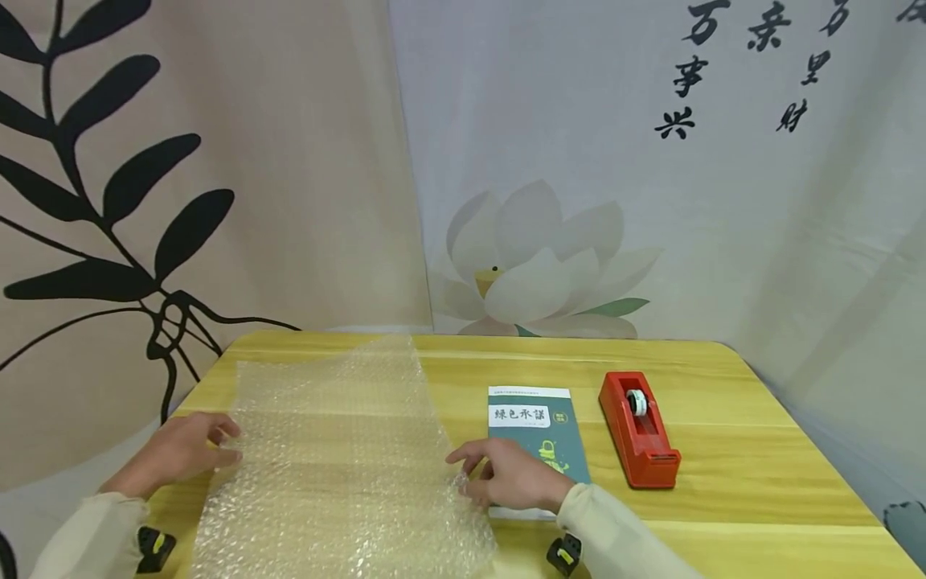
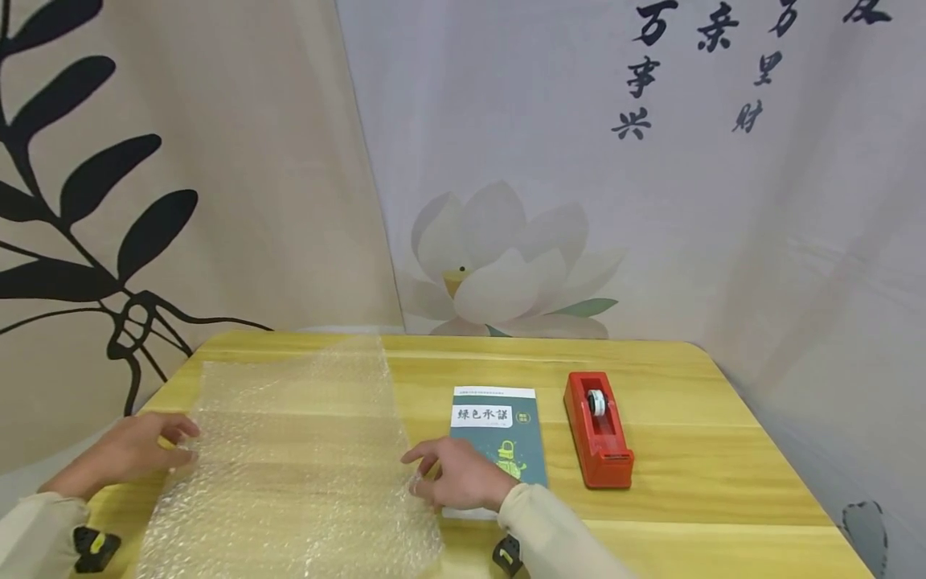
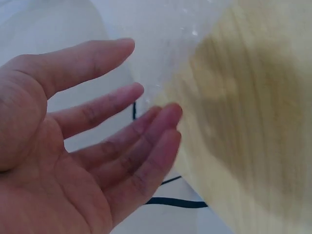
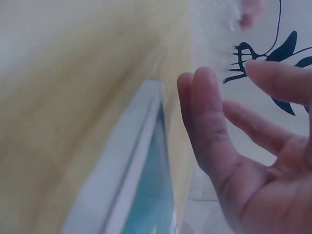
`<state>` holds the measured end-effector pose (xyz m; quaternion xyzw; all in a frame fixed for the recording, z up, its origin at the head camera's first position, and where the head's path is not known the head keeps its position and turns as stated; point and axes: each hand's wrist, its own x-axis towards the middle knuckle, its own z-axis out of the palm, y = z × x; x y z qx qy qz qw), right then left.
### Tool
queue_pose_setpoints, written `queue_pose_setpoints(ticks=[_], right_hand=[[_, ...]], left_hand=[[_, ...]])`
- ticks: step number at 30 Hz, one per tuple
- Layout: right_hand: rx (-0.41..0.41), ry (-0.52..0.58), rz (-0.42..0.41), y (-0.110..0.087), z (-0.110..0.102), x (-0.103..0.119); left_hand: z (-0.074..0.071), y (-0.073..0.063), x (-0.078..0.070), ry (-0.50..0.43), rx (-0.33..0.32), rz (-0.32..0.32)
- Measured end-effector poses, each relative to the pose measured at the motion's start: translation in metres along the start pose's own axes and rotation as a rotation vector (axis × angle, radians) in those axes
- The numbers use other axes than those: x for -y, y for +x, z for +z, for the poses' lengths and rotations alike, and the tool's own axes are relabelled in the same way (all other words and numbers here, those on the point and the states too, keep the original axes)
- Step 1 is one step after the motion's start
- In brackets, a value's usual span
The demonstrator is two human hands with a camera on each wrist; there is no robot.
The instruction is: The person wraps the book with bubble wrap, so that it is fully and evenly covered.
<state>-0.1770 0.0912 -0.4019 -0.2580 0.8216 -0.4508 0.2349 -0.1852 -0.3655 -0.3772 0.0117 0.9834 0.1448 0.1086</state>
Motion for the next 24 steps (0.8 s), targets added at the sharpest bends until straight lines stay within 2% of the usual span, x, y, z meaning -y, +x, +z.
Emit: queue_pose_setpoints(ticks=[3,10,14,18,24], right_hand=[[-0.010,0.000,0.014,-0.003,-0.003,0.002],[-0.052,-0.040,0.002,-0.008,-0.011,0.002],[-0.090,-0.099,-0.008,-0.012,-0.016,0.000],[-0.130,-0.187,-0.027,-0.017,-0.020,0.001],[-0.172,-0.214,-0.022,-0.027,-0.027,-0.003]], left_hand=[[-0.003,-0.003,-0.007,0.029,-0.022,0.003],[-0.014,-0.010,-0.033,0.123,-0.204,0.009],[-0.014,-0.007,-0.050,0.113,-0.208,0.037],[-0.008,-0.005,-0.066,0.044,-0.189,0.088],[0.003,-0.005,-0.090,-0.190,-0.129,0.153]])
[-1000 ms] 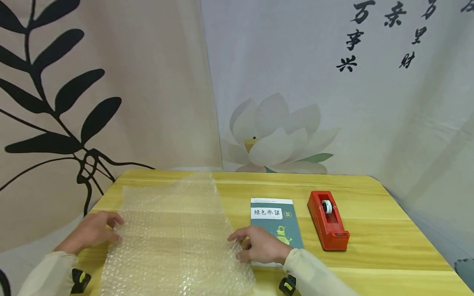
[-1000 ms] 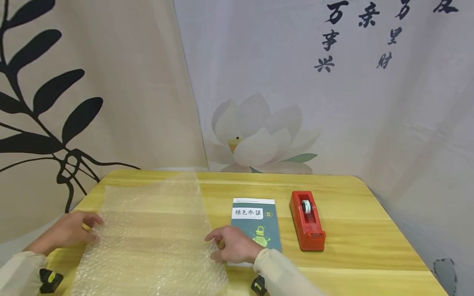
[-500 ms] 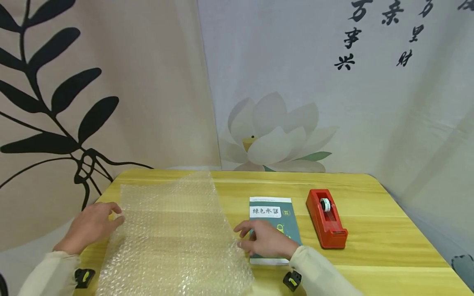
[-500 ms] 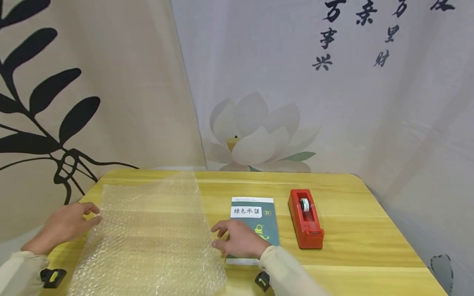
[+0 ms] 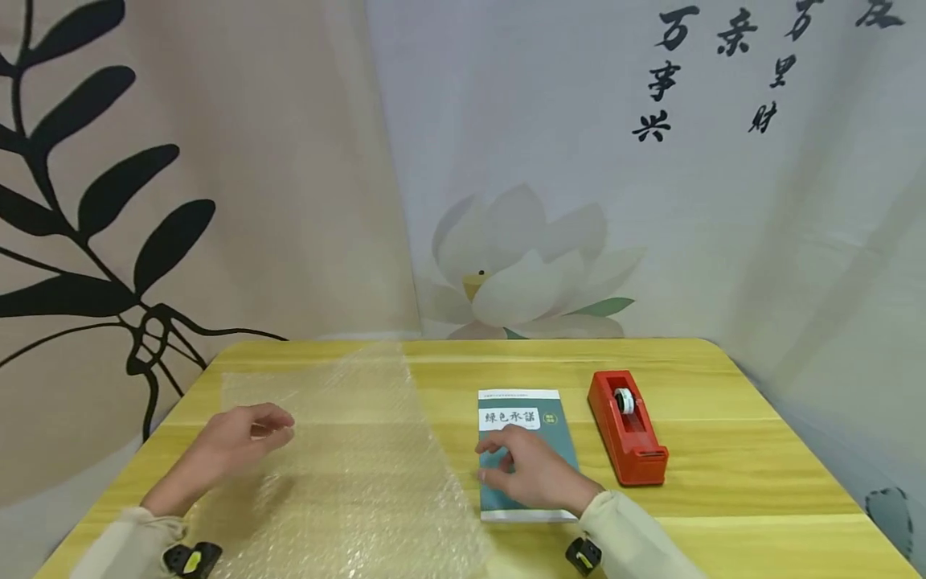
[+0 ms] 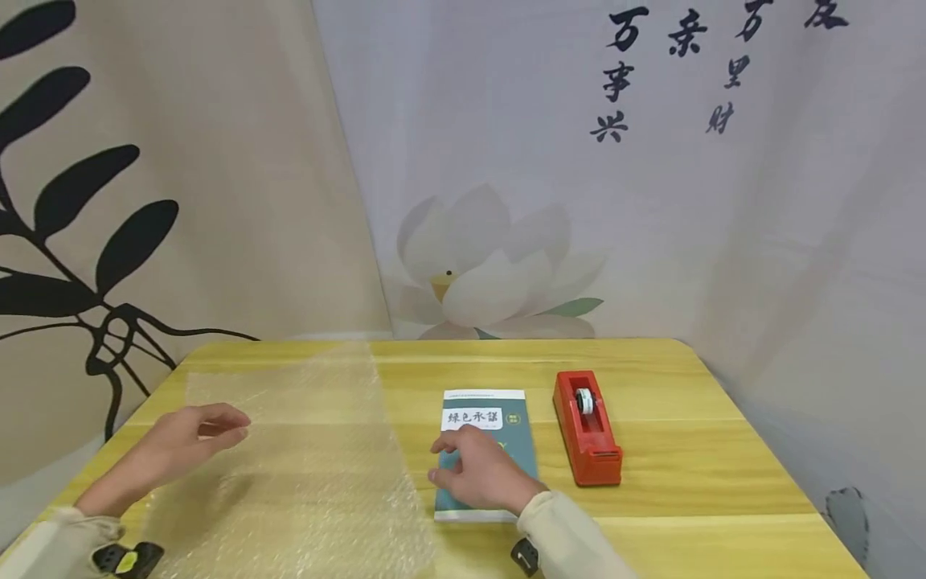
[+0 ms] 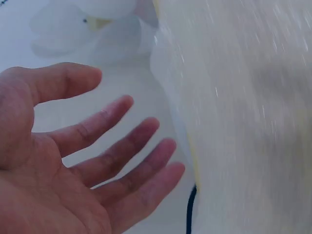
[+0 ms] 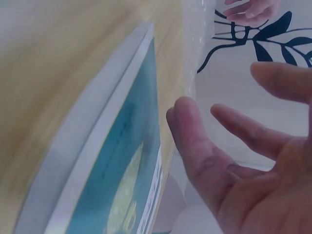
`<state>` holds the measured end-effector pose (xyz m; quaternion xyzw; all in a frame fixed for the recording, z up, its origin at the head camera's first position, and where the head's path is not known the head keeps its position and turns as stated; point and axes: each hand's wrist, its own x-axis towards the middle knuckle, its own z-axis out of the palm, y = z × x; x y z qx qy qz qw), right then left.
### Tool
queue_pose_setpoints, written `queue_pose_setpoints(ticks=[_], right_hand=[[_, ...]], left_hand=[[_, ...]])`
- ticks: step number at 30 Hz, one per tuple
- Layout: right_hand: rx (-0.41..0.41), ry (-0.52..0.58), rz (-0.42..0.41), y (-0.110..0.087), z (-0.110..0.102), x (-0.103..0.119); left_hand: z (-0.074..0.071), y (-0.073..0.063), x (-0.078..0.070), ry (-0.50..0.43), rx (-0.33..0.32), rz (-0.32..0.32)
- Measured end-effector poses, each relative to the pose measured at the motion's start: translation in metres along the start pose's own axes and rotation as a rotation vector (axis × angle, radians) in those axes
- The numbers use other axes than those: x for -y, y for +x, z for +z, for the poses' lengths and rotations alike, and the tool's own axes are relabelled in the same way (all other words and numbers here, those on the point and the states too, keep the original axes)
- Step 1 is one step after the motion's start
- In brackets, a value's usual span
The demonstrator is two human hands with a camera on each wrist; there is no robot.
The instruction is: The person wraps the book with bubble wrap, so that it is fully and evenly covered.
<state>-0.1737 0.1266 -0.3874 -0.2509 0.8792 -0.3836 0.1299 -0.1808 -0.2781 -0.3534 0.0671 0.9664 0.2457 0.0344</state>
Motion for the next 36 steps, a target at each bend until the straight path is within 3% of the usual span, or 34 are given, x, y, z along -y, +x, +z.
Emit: queue_pose_setpoints(ticks=[4,15,22,30,36], right_hand=[[-0.031,-0.001,0.025,-0.005,-0.005,-0.004],[-0.169,-0.112,0.160,-0.015,-0.015,-0.009],[-0.206,-0.119,0.220,-0.018,-0.017,-0.014],[-0.221,-0.116,0.246,-0.022,-0.022,-0.017],[-0.231,-0.105,0.277,-0.026,-0.027,-0.023]], left_hand=[[0.011,0.000,-0.013,-0.125,0.026,0.011],[0.034,0.008,-0.039,-0.253,0.077,0.060],[0.037,0.014,-0.057,-0.389,0.201,0.091],[0.042,0.021,-0.082,-0.413,0.256,0.129],[0.051,0.028,-0.092,-0.403,0.280,0.175]])
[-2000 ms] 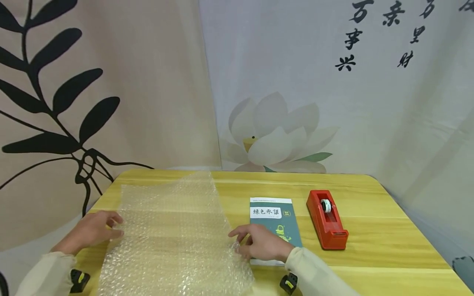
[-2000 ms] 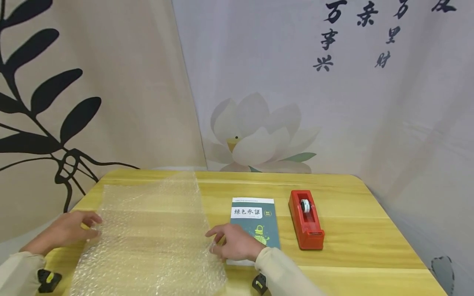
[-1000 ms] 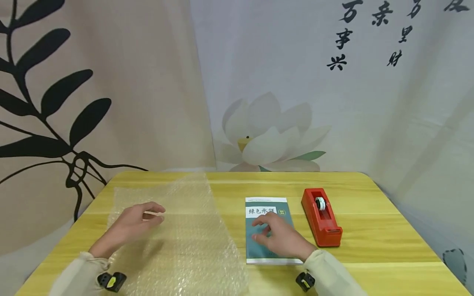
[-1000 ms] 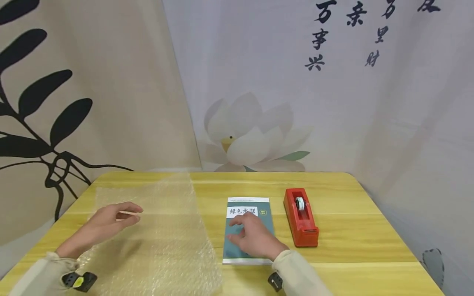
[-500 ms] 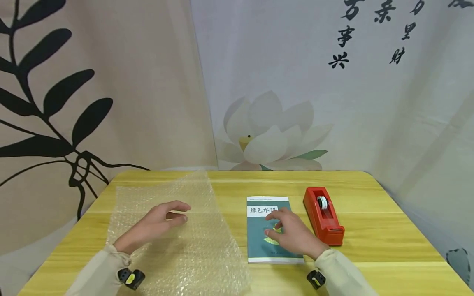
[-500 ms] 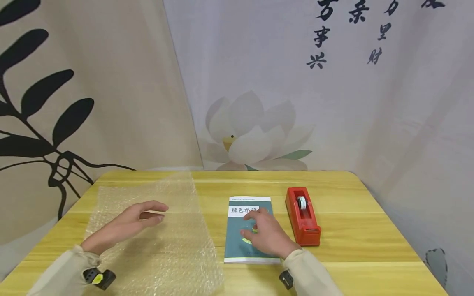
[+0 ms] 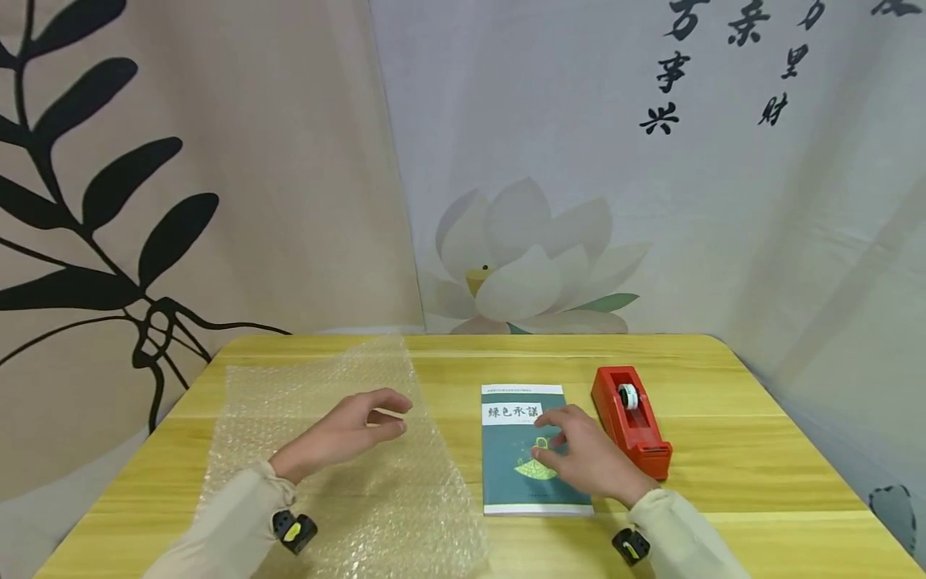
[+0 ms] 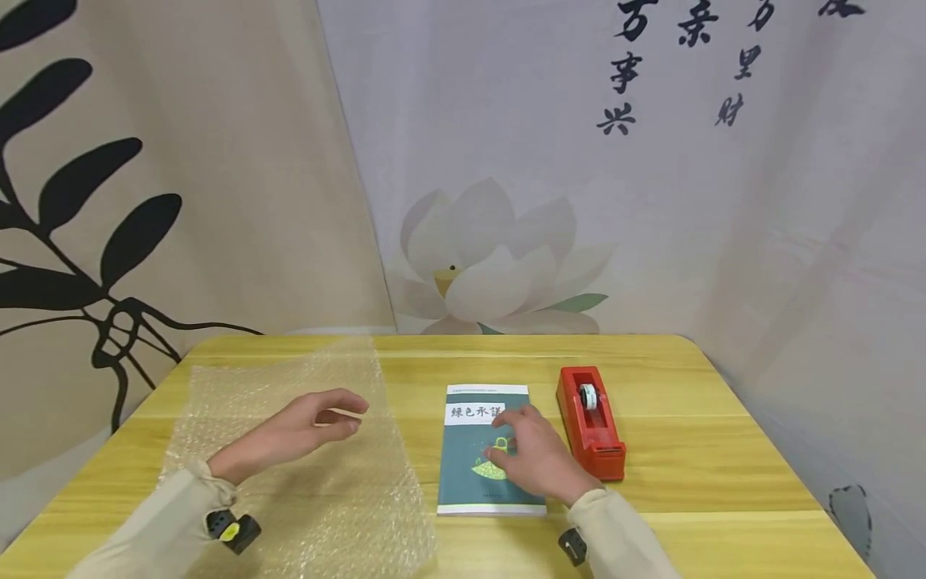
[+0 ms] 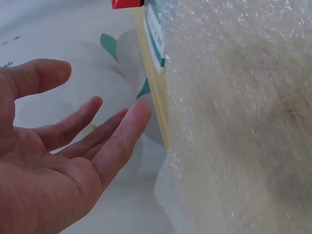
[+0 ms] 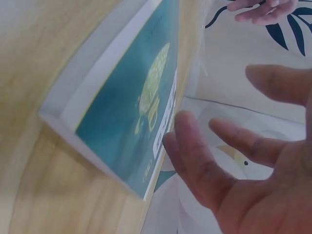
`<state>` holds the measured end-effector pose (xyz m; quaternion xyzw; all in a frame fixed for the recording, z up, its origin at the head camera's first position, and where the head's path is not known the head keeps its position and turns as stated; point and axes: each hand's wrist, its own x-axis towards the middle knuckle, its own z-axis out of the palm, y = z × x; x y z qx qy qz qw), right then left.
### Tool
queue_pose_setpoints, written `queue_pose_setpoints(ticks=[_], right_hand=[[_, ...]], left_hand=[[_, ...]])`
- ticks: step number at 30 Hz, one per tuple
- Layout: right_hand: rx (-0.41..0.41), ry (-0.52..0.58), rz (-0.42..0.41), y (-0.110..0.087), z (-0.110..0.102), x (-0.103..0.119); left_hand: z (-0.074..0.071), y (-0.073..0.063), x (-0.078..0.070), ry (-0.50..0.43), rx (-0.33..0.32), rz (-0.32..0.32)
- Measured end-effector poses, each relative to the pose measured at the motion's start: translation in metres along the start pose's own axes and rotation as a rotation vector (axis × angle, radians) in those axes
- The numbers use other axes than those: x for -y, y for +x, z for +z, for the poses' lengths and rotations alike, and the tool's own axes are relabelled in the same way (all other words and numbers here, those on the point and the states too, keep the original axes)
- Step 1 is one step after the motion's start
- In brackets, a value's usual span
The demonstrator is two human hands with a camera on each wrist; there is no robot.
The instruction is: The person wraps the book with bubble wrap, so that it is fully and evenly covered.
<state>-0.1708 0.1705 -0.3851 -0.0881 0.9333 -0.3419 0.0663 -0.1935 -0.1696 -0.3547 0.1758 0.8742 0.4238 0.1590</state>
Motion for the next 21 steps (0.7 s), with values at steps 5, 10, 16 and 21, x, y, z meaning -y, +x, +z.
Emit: queue_pose_setpoints(ticks=[5,10,16,21], right_hand=[[-0.015,-0.014,0.009,0.001,-0.002,-0.003],[-0.014,-0.020,0.009,0.000,-0.002,-0.008],[-0.018,-0.038,0.020,0.000,-0.002,-0.012],[-0.025,-0.055,0.000,-0.001,-0.003,-0.011]], left_hand=[[0.006,0.010,-0.003,0.010,0.017,0.036],[0.013,0.019,-0.010,0.005,0.034,0.053],[0.022,0.032,-0.015,-0.022,0.046,0.047],[0.029,0.039,-0.014,-0.017,0.044,0.046]])
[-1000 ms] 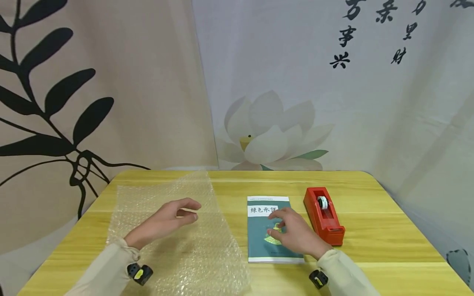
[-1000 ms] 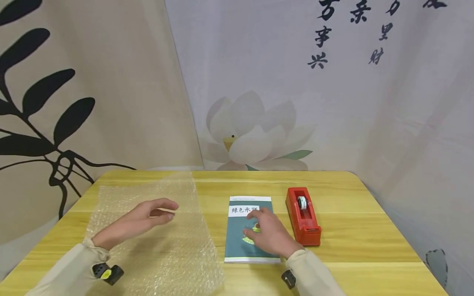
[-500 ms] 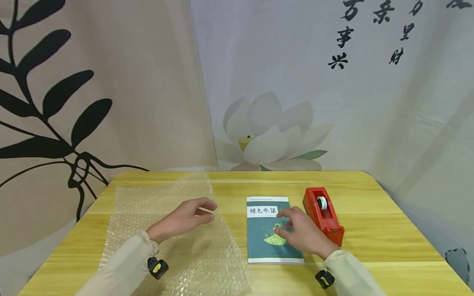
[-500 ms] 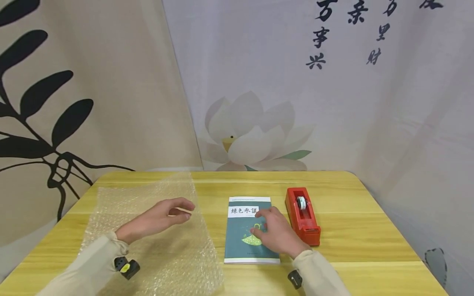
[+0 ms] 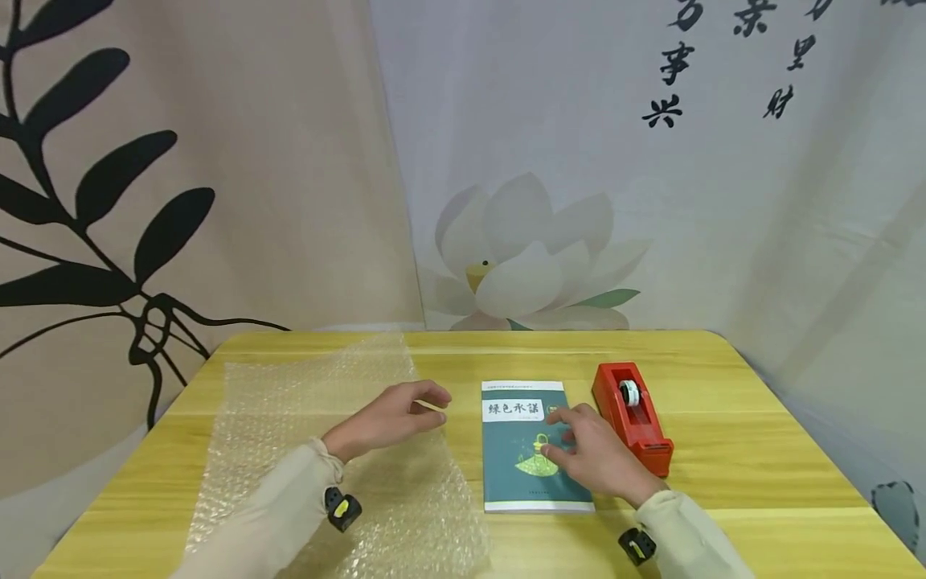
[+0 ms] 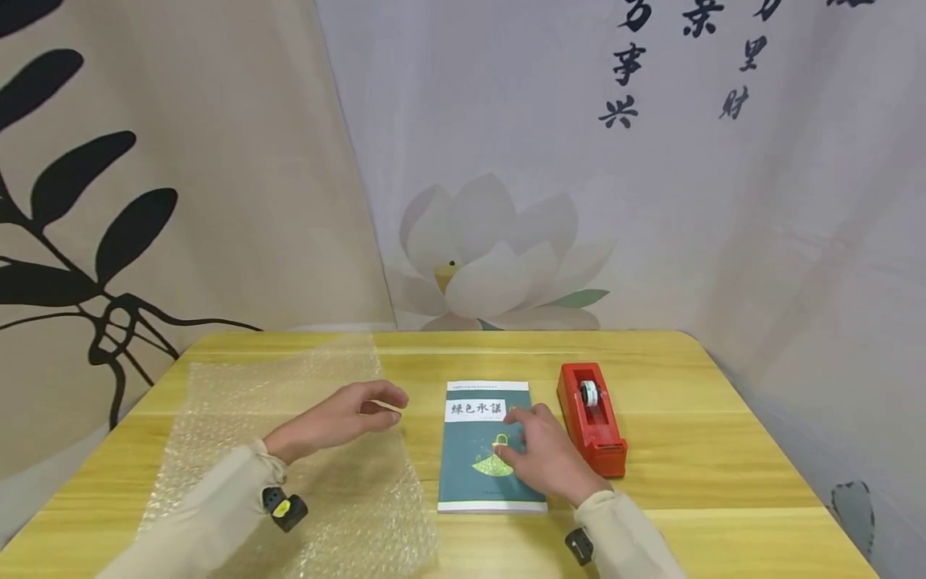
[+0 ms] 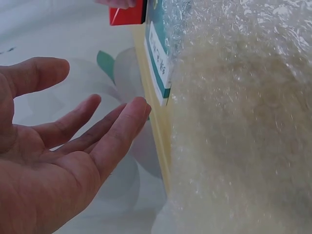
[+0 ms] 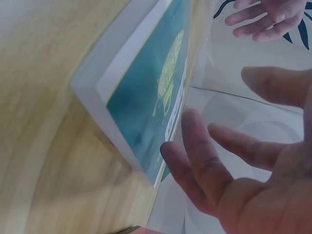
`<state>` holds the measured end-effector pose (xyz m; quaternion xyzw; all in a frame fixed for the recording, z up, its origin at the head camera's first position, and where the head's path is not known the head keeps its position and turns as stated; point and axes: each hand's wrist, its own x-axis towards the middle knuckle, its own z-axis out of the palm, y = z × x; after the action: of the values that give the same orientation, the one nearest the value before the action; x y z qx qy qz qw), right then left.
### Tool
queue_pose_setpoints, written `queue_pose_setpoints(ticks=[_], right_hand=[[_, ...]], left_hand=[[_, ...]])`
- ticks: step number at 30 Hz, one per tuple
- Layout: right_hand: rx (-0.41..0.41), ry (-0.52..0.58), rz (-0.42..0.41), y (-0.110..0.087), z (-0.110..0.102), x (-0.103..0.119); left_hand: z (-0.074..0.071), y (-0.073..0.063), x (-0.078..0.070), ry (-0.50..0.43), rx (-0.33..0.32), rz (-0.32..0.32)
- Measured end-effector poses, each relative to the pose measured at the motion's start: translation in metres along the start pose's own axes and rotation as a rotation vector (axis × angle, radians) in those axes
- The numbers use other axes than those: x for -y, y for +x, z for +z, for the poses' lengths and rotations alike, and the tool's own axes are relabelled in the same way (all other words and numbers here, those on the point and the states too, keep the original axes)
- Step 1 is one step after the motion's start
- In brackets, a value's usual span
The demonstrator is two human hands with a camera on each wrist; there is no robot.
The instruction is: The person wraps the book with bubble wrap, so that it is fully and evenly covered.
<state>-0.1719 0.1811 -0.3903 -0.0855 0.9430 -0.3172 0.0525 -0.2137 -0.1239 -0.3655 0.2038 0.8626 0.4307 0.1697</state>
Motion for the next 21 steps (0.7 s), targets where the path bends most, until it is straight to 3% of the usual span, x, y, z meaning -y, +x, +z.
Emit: queue_pose_setpoints(ticks=[8,16,21], right_hand=[[-0.005,-0.030,0.025,0.000,-0.001,-0.002],[0.001,-0.033,0.053,-0.002,0.001,-0.004],[-0.003,-0.031,0.048,-0.002,0.002,-0.006]], left_hand=[[0.009,0.012,-0.002,-0.018,0.002,-0.038],[0.017,0.027,-0.003,-0.006,0.046,-0.056],[0.020,0.037,-0.003,-0.062,0.068,-0.096]])
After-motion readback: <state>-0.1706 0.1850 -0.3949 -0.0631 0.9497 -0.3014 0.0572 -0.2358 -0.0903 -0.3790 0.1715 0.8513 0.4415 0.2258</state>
